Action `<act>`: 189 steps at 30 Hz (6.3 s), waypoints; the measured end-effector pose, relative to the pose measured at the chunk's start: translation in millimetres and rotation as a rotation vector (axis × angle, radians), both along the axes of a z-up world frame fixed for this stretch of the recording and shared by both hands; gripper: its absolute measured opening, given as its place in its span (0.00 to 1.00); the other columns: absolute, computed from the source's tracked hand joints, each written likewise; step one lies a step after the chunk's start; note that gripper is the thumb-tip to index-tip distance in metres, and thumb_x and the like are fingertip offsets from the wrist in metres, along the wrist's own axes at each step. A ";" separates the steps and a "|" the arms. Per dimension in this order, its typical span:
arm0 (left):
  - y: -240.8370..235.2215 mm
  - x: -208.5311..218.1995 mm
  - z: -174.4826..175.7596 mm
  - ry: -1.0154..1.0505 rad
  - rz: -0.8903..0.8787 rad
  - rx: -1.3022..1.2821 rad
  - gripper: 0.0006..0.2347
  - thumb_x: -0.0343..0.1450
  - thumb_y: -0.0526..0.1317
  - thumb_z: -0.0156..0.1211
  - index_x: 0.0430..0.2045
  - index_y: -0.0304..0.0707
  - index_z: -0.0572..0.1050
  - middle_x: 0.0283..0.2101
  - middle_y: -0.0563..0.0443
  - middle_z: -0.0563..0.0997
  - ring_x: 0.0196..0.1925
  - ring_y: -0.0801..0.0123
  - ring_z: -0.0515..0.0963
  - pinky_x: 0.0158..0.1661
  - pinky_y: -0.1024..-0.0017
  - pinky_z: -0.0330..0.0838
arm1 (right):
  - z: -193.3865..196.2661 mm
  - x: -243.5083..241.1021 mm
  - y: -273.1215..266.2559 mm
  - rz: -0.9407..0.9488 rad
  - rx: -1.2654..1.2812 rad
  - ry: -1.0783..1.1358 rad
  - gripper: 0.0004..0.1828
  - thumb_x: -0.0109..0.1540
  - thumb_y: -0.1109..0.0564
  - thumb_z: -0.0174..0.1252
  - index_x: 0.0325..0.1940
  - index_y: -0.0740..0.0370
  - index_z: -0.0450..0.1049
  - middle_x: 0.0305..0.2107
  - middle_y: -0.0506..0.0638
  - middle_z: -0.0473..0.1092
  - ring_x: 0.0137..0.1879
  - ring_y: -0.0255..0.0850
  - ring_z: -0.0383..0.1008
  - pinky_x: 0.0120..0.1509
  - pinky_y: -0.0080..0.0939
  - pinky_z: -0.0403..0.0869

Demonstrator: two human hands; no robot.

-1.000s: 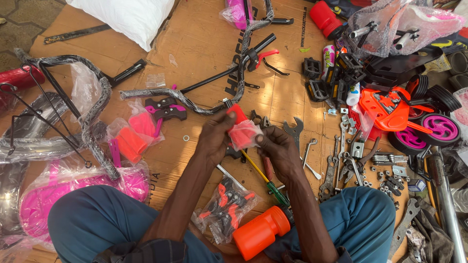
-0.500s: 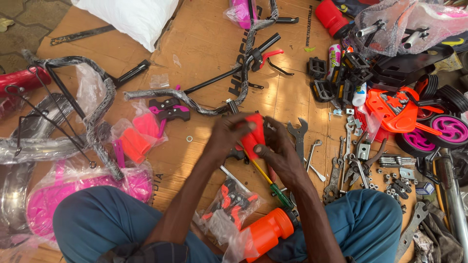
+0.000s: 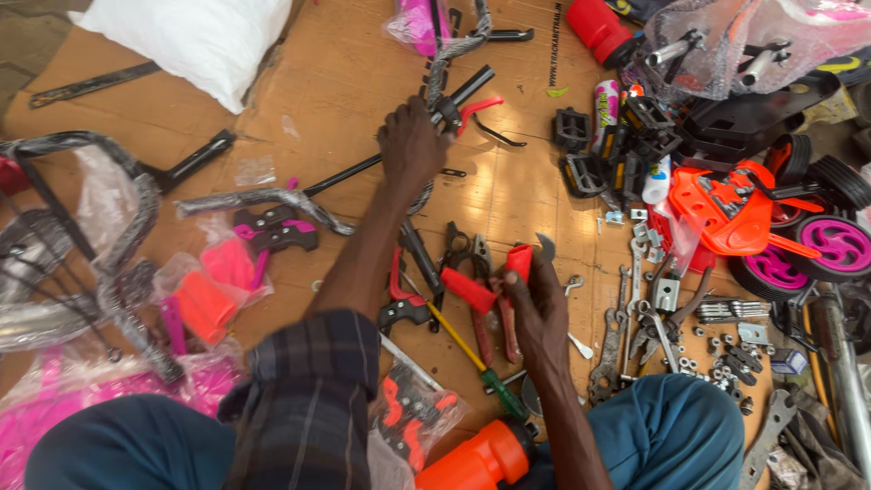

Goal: The person sits on a cardboard sheet and assembles bicycle parts. They attach a pink plastic basket to a metal frame using a wrench, then handle a red plastic container and a black handlebar. They use a screwdriver to tighten a bolt on the handlebar and attach a red grip to the handlebar end.

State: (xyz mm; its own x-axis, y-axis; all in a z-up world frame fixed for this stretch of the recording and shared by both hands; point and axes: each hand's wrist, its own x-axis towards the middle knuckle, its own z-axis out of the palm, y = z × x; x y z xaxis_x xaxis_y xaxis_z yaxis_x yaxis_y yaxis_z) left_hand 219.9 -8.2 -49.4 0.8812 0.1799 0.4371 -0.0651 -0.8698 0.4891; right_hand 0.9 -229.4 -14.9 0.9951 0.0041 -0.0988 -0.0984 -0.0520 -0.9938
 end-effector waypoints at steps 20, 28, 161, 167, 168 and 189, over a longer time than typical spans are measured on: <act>36.2 -119.4 161.7 -0.343 -0.327 -0.226 0.18 0.67 0.30 0.72 0.45 0.34 0.67 0.38 0.40 0.78 0.40 0.52 0.83 0.37 0.54 0.77 | 71.1 -13.4 -3.2 0.014 -0.019 -0.011 0.23 0.68 0.45 0.54 0.58 0.64 0.78 0.36 0.49 0.77 0.43 0.35 0.74 0.51 0.37 0.72; 25.7 -150.4 162.4 -0.158 -0.221 -0.134 0.29 0.63 0.27 0.68 0.60 0.36 0.67 0.32 0.36 0.79 0.36 0.46 0.81 0.38 0.49 0.71 | 166.4 -8.6 -7.1 0.077 -0.398 -0.238 0.19 0.66 0.48 0.62 0.55 0.63 0.81 0.37 0.49 0.78 0.42 0.35 0.74 0.47 0.38 0.72; 36.4 -119.0 128.1 0.031 -0.358 -0.441 0.34 0.66 0.46 0.69 0.67 0.41 0.61 0.33 0.42 0.85 0.36 0.53 0.86 0.40 0.55 0.77 | 145.1 -7.3 36.3 -0.029 -0.379 0.001 0.19 0.70 0.40 0.44 0.44 0.59 0.62 0.21 0.48 0.58 0.25 0.40 0.58 0.28 0.52 0.62; 94.9 -128.1 151.5 0.333 -0.991 -0.959 0.36 0.72 0.56 0.66 0.72 0.32 0.62 0.49 0.47 0.86 0.45 0.69 0.83 0.49 0.66 0.79 | 47.9 -24.9 -9.8 0.115 -0.880 0.101 0.23 0.66 0.40 0.53 0.44 0.64 0.69 0.22 0.61 0.72 0.28 0.53 0.72 0.35 0.58 0.70; 96.8 -127.7 155.2 0.389 -0.968 -0.945 0.36 0.71 0.59 0.64 0.70 0.33 0.64 0.47 0.47 0.87 0.42 0.69 0.85 0.48 0.68 0.81 | 37.9 -26.5 -16.5 0.141 -0.969 0.111 0.22 0.65 0.39 0.54 0.45 0.63 0.71 0.24 0.62 0.73 0.30 0.56 0.73 0.36 0.59 0.70; -29.1 -80.7 169.4 0.316 0.439 -0.843 0.45 0.64 0.57 0.67 0.64 0.25 0.44 0.43 0.41 0.84 0.47 0.51 0.83 0.53 0.45 0.62 | 128.4 -108.8 22.3 0.641 0.604 0.232 0.35 0.69 0.38 0.48 0.77 0.55 0.55 0.60 0.59 0.66 0.57 0.48 0.75 0.59 0.46 0.77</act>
State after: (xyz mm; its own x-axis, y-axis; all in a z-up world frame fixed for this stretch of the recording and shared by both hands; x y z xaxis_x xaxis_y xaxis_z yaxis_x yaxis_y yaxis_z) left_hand 139.1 -37.4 120.0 0.7164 0.6603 -0.2256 0.4177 -0.1468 0.8967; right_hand -107.9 -207.1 113.5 0.7395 0.6661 -0.0976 -0.4310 0.3570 -0.8287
